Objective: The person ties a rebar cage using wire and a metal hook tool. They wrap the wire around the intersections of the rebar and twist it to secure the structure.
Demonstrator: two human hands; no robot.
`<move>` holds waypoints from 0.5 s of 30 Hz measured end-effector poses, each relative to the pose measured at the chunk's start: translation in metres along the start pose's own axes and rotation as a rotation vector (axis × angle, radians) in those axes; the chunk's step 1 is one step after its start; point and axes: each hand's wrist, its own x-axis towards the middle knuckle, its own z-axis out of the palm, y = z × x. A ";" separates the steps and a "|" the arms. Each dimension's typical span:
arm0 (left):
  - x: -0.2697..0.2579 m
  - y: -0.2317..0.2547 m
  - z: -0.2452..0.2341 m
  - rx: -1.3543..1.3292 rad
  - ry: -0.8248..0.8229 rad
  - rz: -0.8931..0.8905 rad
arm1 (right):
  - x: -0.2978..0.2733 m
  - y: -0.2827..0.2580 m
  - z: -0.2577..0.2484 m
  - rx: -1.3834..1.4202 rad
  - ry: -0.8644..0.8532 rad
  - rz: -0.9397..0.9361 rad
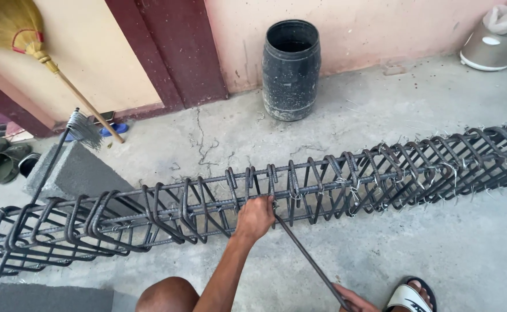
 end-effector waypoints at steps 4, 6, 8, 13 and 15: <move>-0.001 -0.003 0.002 0.012 0.013 0.021 | -0.010 -0.049 0.020 0.719 -0.453 -0.073; 0.001 -0.003 0.002 0.018 0.009 0.021 | -0.005 -0.059 0.047 0.790 -0.351 -0.166; -0.001 -0.002 0.003 0.016 0.007 0.011 | -0.004 -0.066 0.070 0.854 -0.247 -0.246; -0.001 0.000 0.003 0.005 0.010 0.018 | 0.022 -0.049 0.096 1.089 -0.350 -0.340; -0.004 -0.001 0.001 0.010 0.031 0.037 | 0.029 -0.037 0.083 1.042 -0.464 -0.322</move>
